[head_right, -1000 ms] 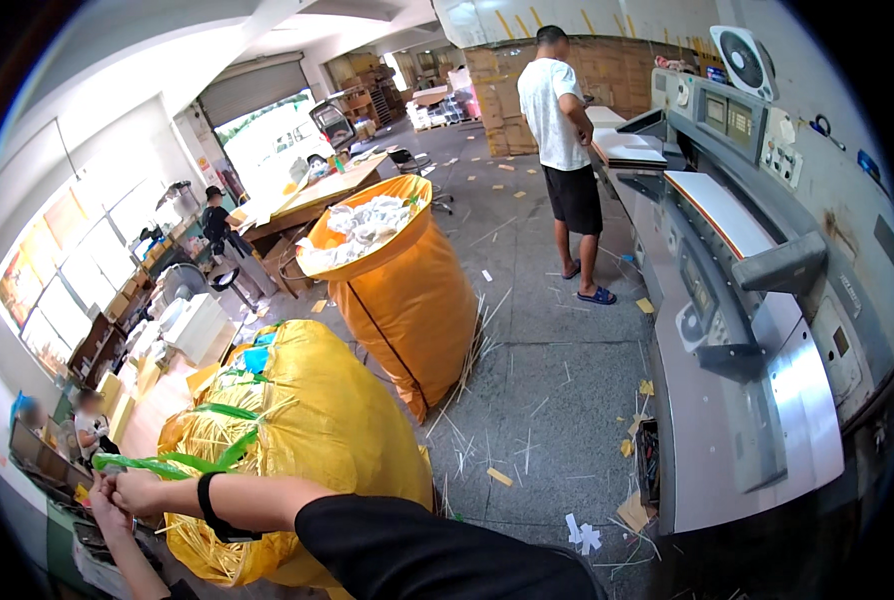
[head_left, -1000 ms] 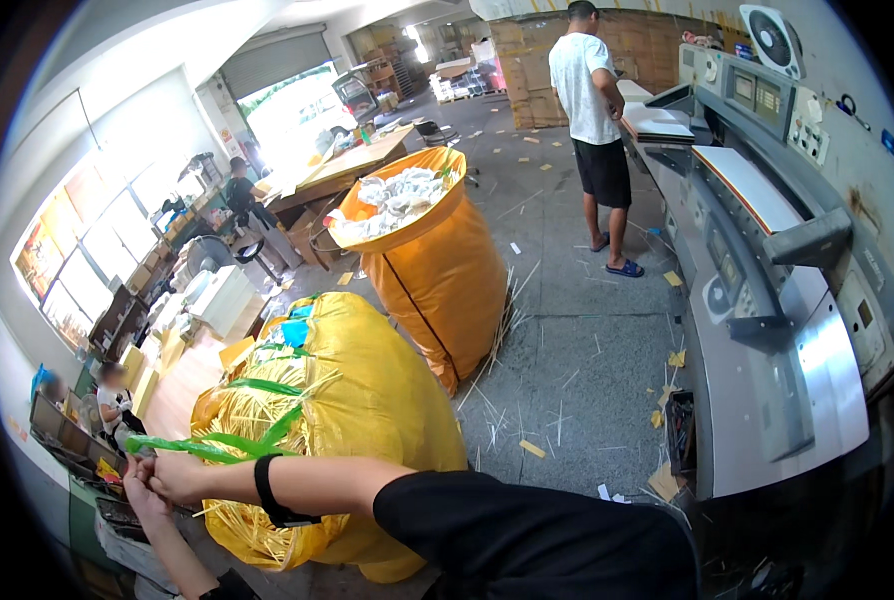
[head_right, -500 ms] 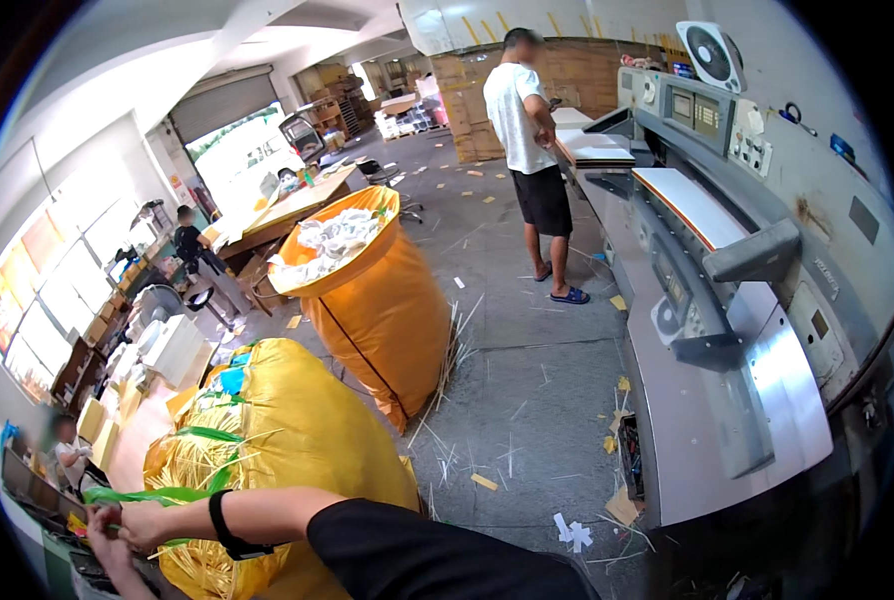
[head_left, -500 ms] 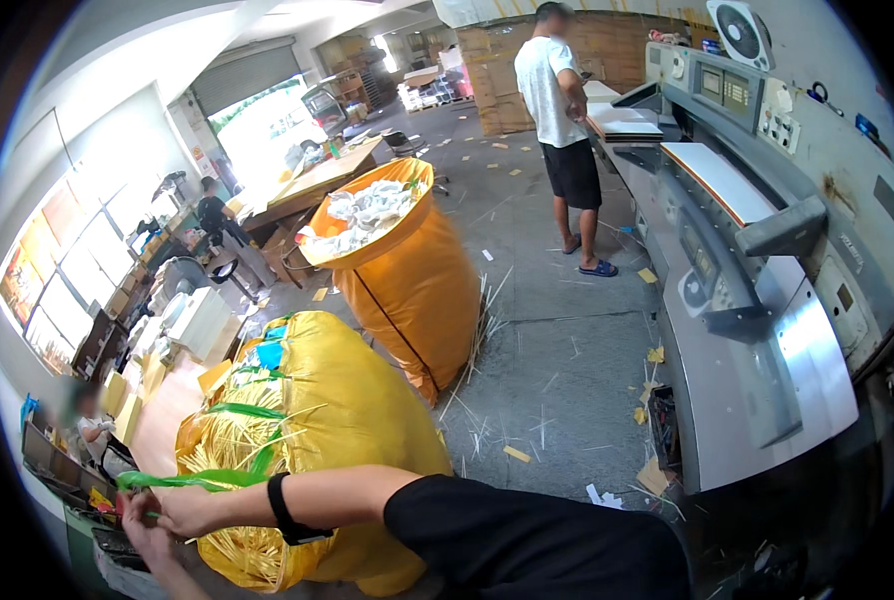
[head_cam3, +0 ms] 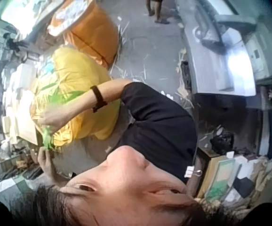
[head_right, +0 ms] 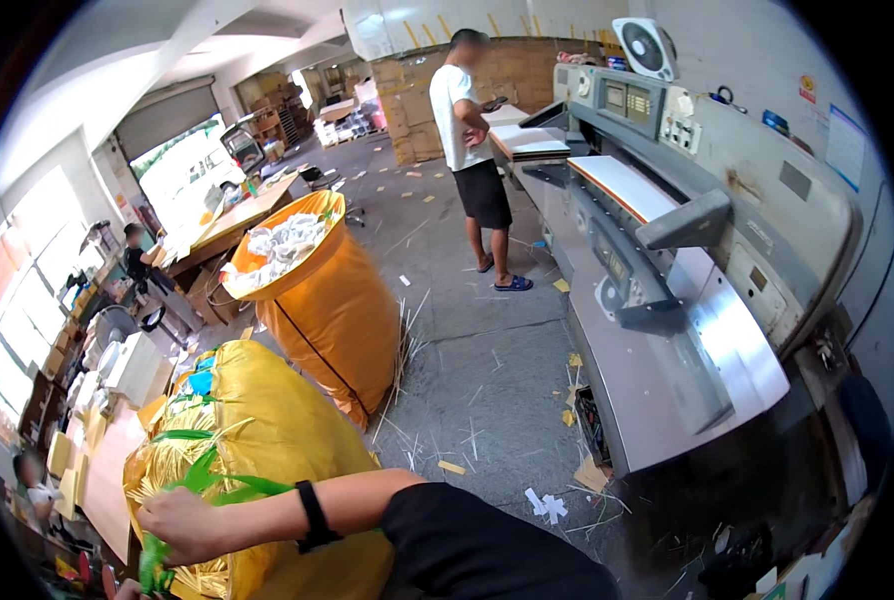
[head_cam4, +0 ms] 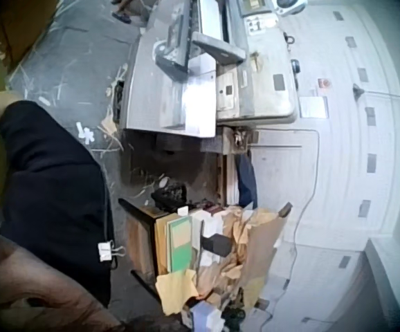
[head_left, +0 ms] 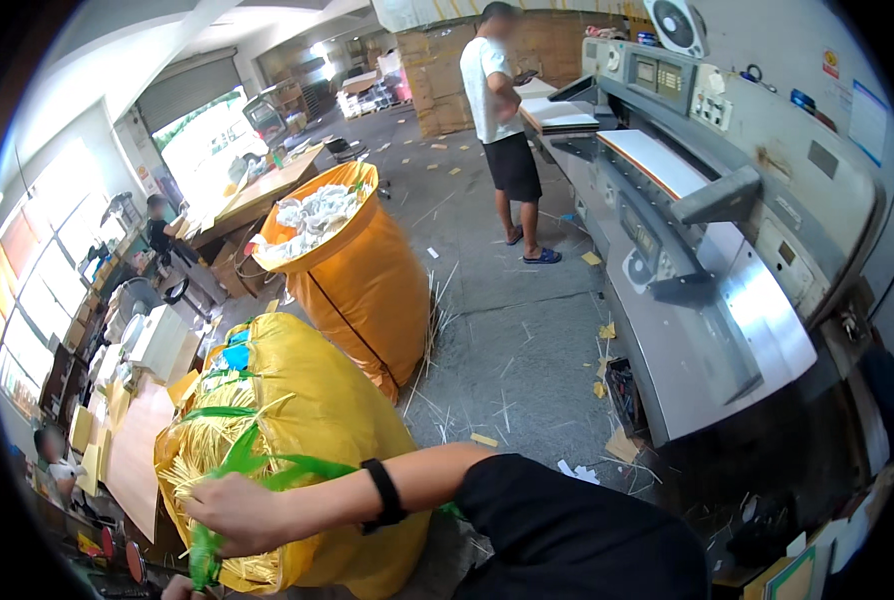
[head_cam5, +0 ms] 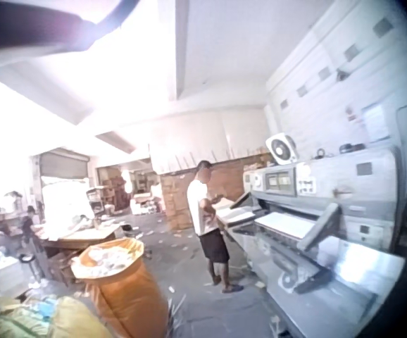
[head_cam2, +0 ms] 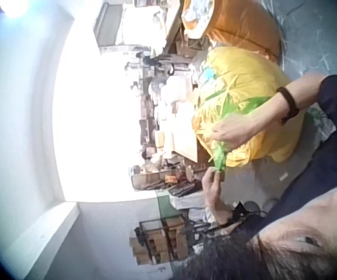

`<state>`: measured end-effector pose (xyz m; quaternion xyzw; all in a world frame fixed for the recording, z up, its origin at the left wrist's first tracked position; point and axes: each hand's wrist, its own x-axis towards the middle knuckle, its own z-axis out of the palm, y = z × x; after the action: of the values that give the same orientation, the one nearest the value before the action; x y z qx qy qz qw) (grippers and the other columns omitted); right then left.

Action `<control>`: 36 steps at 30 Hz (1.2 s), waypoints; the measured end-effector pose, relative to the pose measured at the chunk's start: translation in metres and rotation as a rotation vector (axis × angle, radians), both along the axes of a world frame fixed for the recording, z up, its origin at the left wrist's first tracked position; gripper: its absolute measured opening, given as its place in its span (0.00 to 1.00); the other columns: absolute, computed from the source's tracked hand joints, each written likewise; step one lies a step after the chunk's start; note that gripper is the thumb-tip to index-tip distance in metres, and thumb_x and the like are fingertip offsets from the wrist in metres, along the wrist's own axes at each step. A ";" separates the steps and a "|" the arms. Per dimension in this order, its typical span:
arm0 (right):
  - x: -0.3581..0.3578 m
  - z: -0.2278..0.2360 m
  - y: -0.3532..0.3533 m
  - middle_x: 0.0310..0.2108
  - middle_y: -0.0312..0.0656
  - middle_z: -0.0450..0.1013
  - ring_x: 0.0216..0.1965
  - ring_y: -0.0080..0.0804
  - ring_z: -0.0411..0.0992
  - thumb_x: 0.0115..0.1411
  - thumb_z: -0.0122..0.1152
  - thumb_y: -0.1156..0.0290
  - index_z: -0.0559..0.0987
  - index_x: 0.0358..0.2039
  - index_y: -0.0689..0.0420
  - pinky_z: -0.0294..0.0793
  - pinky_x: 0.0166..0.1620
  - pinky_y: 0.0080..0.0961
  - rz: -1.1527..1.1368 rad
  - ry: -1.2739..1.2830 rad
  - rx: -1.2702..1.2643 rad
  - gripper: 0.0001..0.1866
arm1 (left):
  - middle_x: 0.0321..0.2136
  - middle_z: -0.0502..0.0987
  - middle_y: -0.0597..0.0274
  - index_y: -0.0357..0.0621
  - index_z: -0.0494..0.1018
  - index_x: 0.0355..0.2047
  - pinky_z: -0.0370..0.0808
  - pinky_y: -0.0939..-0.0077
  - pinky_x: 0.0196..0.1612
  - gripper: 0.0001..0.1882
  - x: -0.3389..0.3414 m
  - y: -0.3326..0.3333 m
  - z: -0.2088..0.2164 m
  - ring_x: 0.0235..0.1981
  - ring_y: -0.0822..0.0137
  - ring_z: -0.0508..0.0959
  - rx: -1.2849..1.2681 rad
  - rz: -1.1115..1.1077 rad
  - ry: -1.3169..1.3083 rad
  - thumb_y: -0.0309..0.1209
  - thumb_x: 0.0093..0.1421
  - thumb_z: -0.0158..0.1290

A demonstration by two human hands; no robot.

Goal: The person secures a large yellow sack filled with straw-like material using green plastic straps. They wrap the straps around the sack multiple times, pull them tight, and tie knots to ensure the contents are contained. The task is performed in a workshop environment with other workers visible in the background.

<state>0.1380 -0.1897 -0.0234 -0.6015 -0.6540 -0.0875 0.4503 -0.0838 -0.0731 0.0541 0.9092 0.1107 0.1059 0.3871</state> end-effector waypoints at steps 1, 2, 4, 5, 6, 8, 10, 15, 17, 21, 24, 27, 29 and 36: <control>-0.004 0.004 -0.011 0.38 0.54 0.68 0.41 0.52 0.71 0.38 0.72 0.64 0.69 0.37 0.63 0.71 0.39 0.42 0.022 -0.044 -0.292 0.28 | 0.22 0.65 0.71 0.40 0.70 0.30 0.60 0.79 0.26 0.07 -0.008 0.003 -0.003 0.23 0.77 0.62 0.044 -0.044 0.057 0.26 0.68 0.49; -0.009 0.007 -0.023 0.39 0.54 0.69 0.42 0.52 0.72 0.38 0.73 0.62 0.70 0.37 0.64 0.72 0.39 0.41 0.032 -0.083 -0.589 0.29 | 0.21 0.66 0.70 0.39 0.70 0.30 0.61 0.78 0.26 0.07 -0.008 -0.007 -0.002 0.23 0.77 0.63 0.086 -0.097 0.113 0.25 0.68 0.49; -0.034 0.006 -0.046 0.40 0.54 0.70 0.43 0.51 0.73 0.37 0.76 0.58 0.70 0.41 0.64 0.73 0.39 0.39 -0.030 -0.066 -0.431 0.35 | 0.19 0.66 0.62 0.35 0.70 0.31 0.62 0.75 0.26 0.06 -0.021 -0.003 -0.011 0.23 0.75 0.64 0.153 -0.158 0.143 0.23 0.66 0.50; -0.048 0.004 -0.050 0.41 0.54 0.71 0.44 0.50 0.73 0.36 0.77 0.56 0.70 0.44 0.65 0.73 0.39 0.38 -0.055 -0.064 -0.362 0.38 | 0.19 0.67 0.60 0.34 0.71 0.32 0.63 0.74 0.26 0.05 -0.030 0.005 -0.024 0.22 0.74 0.64 0.191 -0.214 0.095 0.23 0.66 0.50; -0.063 0.001 -0.046 0.40 0.53 0.72 0.42 0.50 0.74 0.36 0.78 0.55 0.69 0.46 0.65 0.73 0.38 0.38 -0.087 -0.143 -0.096 0.41 | 0.19 0.67 0.58 0.33 0.71 0.33 0.64 0.73 0.26 0.05 -0.039 0.012 -0.033 0.22 0.73 0.64 0.229 -0.269 0.048 0.23 0.66 0.50; -0.097 -0.009 -0.037 0.38 0.51 0.73 0.38 0.49 0.75 0.36 0.79 0.52 0.67 0.50 0.66 0.73 0.37 0.37 -0.147 -0.295 0.425 0.46 | 0.20 0.69 0.56 0.32 0.72 0.35 0.65 0.73 0.26 0.04 -0.053 0.027 -0.048 0.23 0.73 0.64 0.212 -0.294 0.066 0.23 0.66 0.50; -0.116 -0.035 -0.025 0.30 0.50 0.74 0.33 0.48 0.75 0.45 0.73 0.60 0.66 0.52 0.63 0.72 0.35 0.40 -0.040 -0.005 0.182 0.37 | 0.20 0.69 0.57 0.32 0.72 0.35 0.64 0.74 0.26 0.04 -0.050 0.030 -0.055 0.23 0.74 0.64 0.196 -0.356 -0.001 0.22 0.66 0.51; -0.132 -0.088 -0.003 0.25 0.52 0.75 0.31 0.53 0.76 0.55 0.60 0.66 0.72 0.37 0.59 0.72 0.33 0.46 -0.019 0.228 -0.118 0.13 | 0.21 0.68 0.58 0.33 0.74 0.37 0.65 0.74 0.27 0.05 -0.066 0.032 -0.072 0.23 0.72 0.65 0.209 -0.401 -0.089 0.24 0.66 0.52; -0.148 -0.076 -0.037 0.24 0.50 0.74 0.30 0.52 0.76 0.58 0.58 0.66 0.73 0.33 0.59 0.73 0.31 0.47 -0.218 0.027 -0.289 0.09 | 0.23 0.68 0.50 0.34 0.73 0.36 0.68 0.66 0.31 0.05 -0.074 0.034 -0.082 0.25 0.57 0.68 0.370 -0.480 -0.153 0.26 0.65 0.53; -0.147 -0.085 -0.070 0.20 0.47 0.74 0.25 0.51 0.77 0.58 0.56 0.66 0.71 0.30 0.58 0.73 0.27 0.47 -0.359 -0.155 -0.403 0.09 | 0.27 0.69 0.45 0.36 0.70 0.32 0.69 0.56 0.36 0.05 -0.082 0.008 -0.078 0.32 0.44 0.70 0.502 -0.575 -0.147 0.26 0.63 0.53; -0.161 -0.090 -0.072 0.19 0.47 0.74 0.23 0.51 0.77 0.57 0.55 0.66 0.71 0.30 0.58 0.74 0.26 0.47 -0.322 -0.160 -0.372 0.09 | 0.27 0.69 0.45 0.37 0.70 0.30 0.68 0.54 0.37 0.05 -0.093 0.007 -0.059 0.33 0.44 0.71 0.589 -0.561 -0.091 0.25 0.62 0.53; -0.174 -0.074 -0.066 0.21 0.49 0.76 0.27 0.53 0.77 0.55 0.56 0.67 0.72 0.28 0.58 0.75 0.30 0.48 -0.314 -0.126 -0.372 0.08 | 0.29 0.71 0.47 0.37 0.72 0.32 0.69 0.55 0.42 0.04 -0.104 0.009 -0.046 0.35 0.44 0.72 0.606 -0.525 -0.122 0.25 0.62 0.53; -0.160 -0.076 -0.074 0.22 0.48 0.75 0.29 0.53 0.77 0.54 0.57 0.67 0.72 0.29 0.58 0.75 0.31 0.48 -0.309 -0.113 -0.379 0.08 | 0.31 0.74 0.48 0.37 0.74 0.35 0.68 0.55 0.49 0.04 -0.105 0.027 -0.050 0.39 0.44 0.73 0.678 -0.497 -0.093 0.26 0.63 0.53; -0.110 -0.148 -0.153 0.24 0.50 0.76 0.31 0.56 0.76 0.52 0.61 0.66 0.76 0.30 0.54 0.73 0.34 0.50 -0.429 0.044 -0.570 0.08 | 0.28 0.72 0.47 0.35 0.72 0.33 0.69 0.58 0.39 0.07 -0.103 0.038 -0.083 0.33 0.46 0.72 0.519 -0.423 -0.050 0.28 0.63 0.54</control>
<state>0.0276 -0.3424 -0.1714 -0.8284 -0.5010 0.0189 0.2496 -0.1870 -0.0347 -0.0286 0.9774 -0.1207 0.0702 0.1587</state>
